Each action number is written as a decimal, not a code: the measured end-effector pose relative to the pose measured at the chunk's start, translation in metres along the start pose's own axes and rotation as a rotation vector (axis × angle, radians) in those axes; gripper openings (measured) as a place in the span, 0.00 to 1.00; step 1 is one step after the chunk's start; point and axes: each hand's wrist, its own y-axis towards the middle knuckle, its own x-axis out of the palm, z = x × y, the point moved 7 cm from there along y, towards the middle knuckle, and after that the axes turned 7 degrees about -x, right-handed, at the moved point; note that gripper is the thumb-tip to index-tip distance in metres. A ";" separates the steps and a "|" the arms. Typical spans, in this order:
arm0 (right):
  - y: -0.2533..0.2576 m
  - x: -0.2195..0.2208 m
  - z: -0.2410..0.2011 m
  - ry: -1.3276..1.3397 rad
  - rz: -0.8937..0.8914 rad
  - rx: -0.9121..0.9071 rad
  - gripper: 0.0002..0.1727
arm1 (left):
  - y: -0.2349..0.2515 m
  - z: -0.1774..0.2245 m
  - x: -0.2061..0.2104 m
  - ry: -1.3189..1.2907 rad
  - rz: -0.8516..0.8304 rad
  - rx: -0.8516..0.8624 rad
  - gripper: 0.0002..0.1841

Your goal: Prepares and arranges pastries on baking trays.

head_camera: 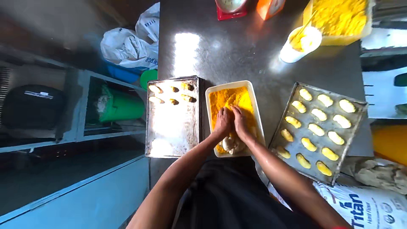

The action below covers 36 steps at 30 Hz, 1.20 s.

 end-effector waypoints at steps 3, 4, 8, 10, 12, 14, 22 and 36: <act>-0.015 -0.008 -0.001 0.160 -0.103 0.119 0.28 | -0.016 -0.002 -0.011 -0.165 -0.077 -0.098 0.31; -0.016 -0.012 0.000 0.151 -0.140 0.132 0.30 | -0.015 -0.005 -0.014 -0.141 -0.108 -0.116 0.31; -0.004 -0.020 0.009 -0.211 -0.192 0.109 0.26 | 0.010 -0.007 -0.022 0.273 0.008 -0.051 0.16; 0.004 -0.018 0.011 -0.330 -0.244 0.112 0.26 | 0.020 -0.005 -0.023 0.379 0.051 -0.076 0.17; 0.007 -0.017 0.009 -0.291 -0.304 0.123 0.27 | 0.019 -0.006 -0.016 0.430 0.015 -0.104 0.22; 0.008 -0.027 0.005 -0.230 -0.297 0.156 0.23 | 0.008 0.002 -0.011 0.424 -0.082 -0.087 0.25; 0.004 -0.044 -0.004 -0.195 -0.093 0.062 0.18 | -0.005 0.033 -0.058 0.187 -0.080 0.154 0.14; -0.037 -0.020 -0.093 -0.283 0.131 0.239 0.20 | -0.049 -0.110 -0.176 -0.297 -0.064 0.410 0.13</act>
